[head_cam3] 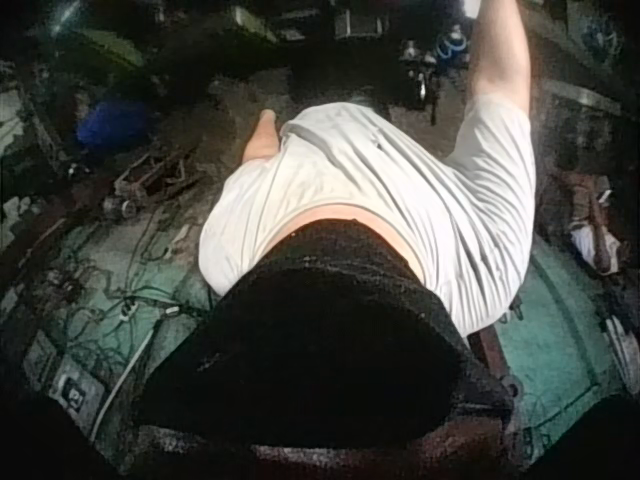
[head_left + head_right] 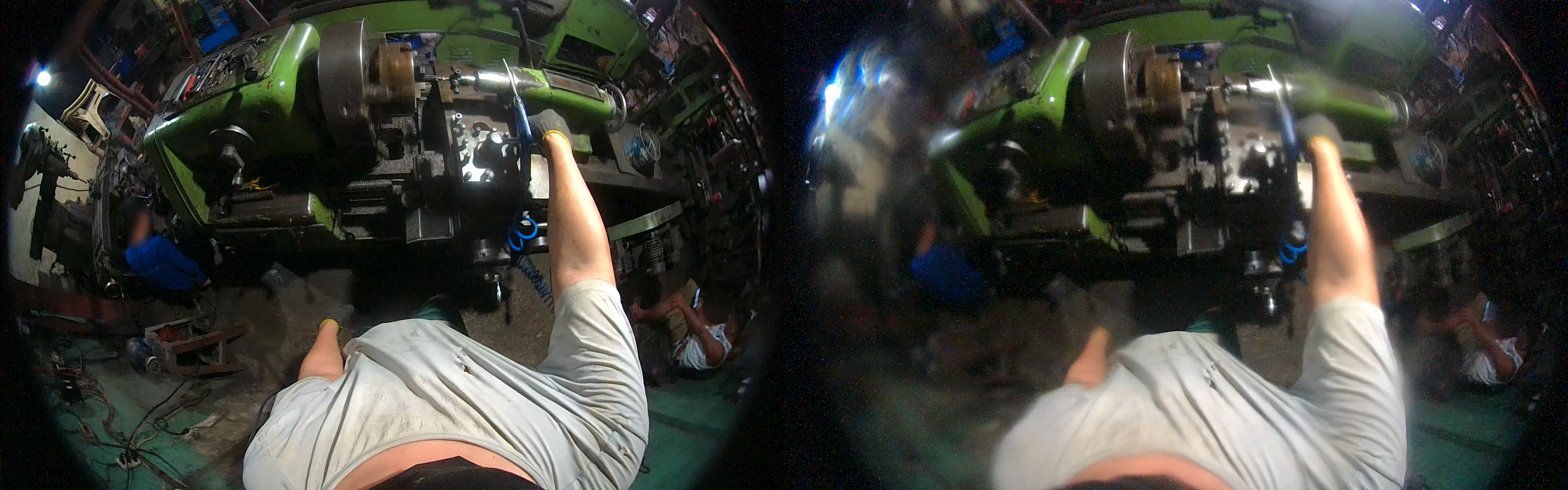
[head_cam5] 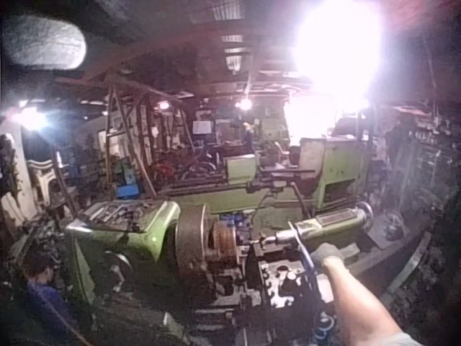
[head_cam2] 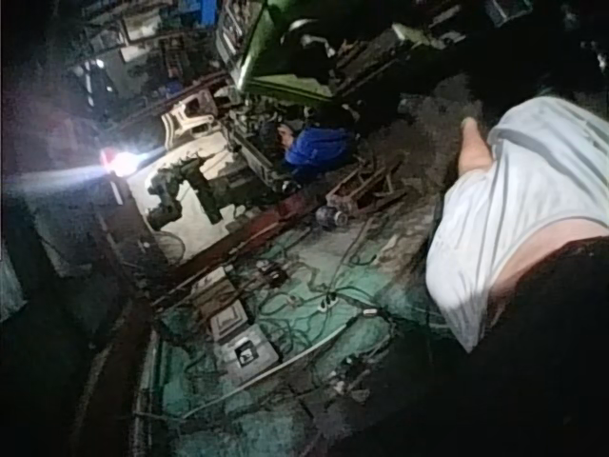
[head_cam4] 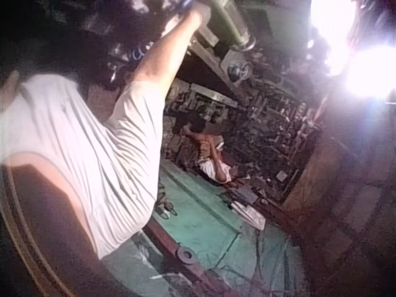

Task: The person operates a green metal lathe, using a blue-handled tool to adjust the tool post and work on a cylindrical metal part. They repeatedly move the tool carriage and make fine adjustments to the cutting tool position while the part rotates.

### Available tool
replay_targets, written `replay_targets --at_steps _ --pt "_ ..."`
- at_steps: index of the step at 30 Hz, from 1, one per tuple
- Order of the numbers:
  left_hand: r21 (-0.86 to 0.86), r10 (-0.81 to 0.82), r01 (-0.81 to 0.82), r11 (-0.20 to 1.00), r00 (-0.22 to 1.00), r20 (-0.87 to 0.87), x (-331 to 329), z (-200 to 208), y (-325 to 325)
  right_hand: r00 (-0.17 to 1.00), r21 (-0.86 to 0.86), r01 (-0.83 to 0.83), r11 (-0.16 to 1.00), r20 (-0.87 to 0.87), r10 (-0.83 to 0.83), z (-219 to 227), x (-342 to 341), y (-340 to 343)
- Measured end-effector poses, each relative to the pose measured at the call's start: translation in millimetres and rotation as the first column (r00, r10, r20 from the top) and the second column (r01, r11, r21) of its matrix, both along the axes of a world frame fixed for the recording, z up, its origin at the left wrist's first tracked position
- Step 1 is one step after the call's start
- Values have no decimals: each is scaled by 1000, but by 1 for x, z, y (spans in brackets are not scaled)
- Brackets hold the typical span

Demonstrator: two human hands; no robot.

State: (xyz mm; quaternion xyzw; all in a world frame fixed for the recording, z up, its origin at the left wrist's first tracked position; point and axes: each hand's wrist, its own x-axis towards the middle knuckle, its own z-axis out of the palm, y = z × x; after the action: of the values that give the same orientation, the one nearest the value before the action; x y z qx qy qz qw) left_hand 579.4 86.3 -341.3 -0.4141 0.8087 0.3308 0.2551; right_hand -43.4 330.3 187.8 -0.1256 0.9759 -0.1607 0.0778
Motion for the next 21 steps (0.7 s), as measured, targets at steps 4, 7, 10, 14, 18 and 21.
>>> replay_targets --at_steps 4,7,10,14,18,21 --pt "10 1 -1 1000 1000 12 2 3 2 1000 14 7 1000 15 -7 1 0 -1" --pt "12 -2 2 1000 1000 20 4 2 2 1000 20 -13 1000 5 13 -4 -5 1" --pt "13 -6 6 1000 1000 23 6 3 3 1000 21 -2 1000 2 2 -6 -8 3" --pt "15 -12 12 1000 1000 23 5 3 3 999 33 20 999 -31 -19 -5 -2 0" --pt "14 -22 21 1000 1000 19 2 3 2 1000 78 -8 997 -29 10 -1 1 -1" --pt "11 -23 23 1000 1000 20 2 4 0 1000 42 21 999 14 -21 6 9 -2"
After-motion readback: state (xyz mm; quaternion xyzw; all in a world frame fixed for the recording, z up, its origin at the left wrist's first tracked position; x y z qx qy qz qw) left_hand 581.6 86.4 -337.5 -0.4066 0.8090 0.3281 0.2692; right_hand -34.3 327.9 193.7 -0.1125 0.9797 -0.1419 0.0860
